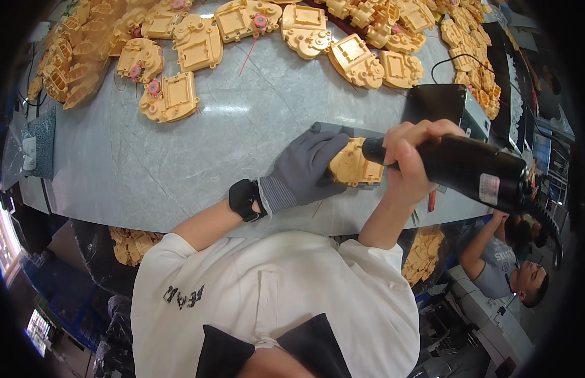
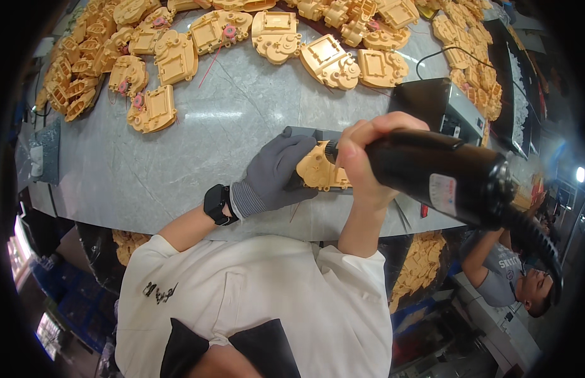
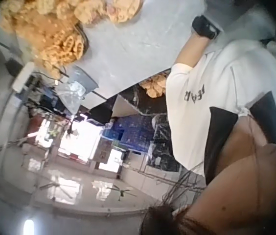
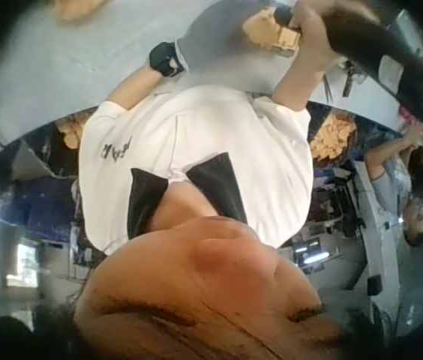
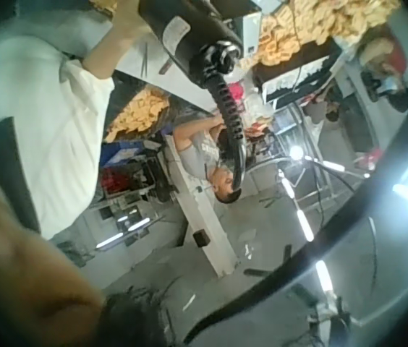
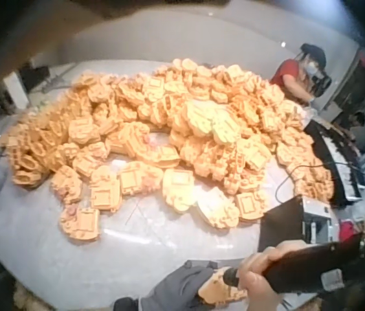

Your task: The person assembles plastic toy tank components on a workbench using an electric screwdriver.

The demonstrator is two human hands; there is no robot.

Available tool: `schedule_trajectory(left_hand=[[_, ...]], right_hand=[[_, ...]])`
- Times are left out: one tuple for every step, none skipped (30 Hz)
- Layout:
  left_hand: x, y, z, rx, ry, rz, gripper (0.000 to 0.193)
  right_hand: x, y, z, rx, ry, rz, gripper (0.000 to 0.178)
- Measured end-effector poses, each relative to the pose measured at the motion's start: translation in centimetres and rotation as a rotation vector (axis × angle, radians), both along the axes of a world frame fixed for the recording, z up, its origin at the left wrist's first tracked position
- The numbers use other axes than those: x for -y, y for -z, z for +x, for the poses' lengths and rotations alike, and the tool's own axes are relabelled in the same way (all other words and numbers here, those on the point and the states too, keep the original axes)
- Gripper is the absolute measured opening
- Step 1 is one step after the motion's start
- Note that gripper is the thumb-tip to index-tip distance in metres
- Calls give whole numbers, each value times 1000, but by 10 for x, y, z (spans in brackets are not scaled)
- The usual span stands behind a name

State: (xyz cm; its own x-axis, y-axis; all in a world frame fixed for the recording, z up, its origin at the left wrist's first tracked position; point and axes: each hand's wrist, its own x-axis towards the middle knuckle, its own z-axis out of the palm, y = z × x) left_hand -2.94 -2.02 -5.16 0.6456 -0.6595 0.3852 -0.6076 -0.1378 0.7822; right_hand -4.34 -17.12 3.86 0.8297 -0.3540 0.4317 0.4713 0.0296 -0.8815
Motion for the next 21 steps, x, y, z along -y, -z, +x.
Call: schedule_trajectory(left_hand=[[1,-1,0,38,1,25,83],[0,-2,-1,44,5,29,83],[-1,-4,1,14,22,40,82],[0,-6,5,-14,36,50,81],[2,-10,10,0,37,46,81],[4,-16,10,-113,42,111,82],[3,-24,7,-224,21,181,83],[6,-31,5,-214,0,178,83],[15,-40,8,-358,19,352,80],[23,-49,12,-498,36,524,78],[22,-35,9,-608,68,335,75],[16,-12,-1,-725,52,123,73],[4,-29,-1,-943,98,-174,72],[-18,-46,1,-1078,44,-313,70],[-48,-60,-4,-1222,-30,-454,68],[-76,-71,-12,-1159,-176,-503,62],[-112,-66,-24,-992,-387,-439,56],[-134,-63,-32,-820,-592,-363,49],[-144,-61,-40,-809,-628,-351,49],[-153,-59,-48,-481,-686,-116,42],[-170,-59,-61,-156,-748,133,36]], right_hand=[[2,-1,-2,5,4,4,41],[4,-3,-4,10,46,-5,42],[5,-6,-3,23,88,-18,44],[11,-8,-11,118,122,30,46],[25,-9,-23,330,-15,236,55],[37,-24,-49,354,-27,141,51],[42,-32,-69,438,-106,247,47],[41,-37,-82,474,-42,296,42],[45,-40,-94,461,-26,259,39],[47,-40,-103,436,22,226,37],[44,-39,-110,419,64,222,37],[42,-34,-107,416,88,224,37],[44,-30,-111,436,132,245,37],[43,-25,-116,449,183,274,37],[42,-22,-119,463,207,336,37],[43,-22,-122,466,210,342,37],[44,-19,-120,462,206,375,37],[44,-16,-116,453,205,413,36],[41,-11,-113,443,185,444,36],[42,-8,-110,418,204,439,36],[39,-1,-104,386,196,445,35]])
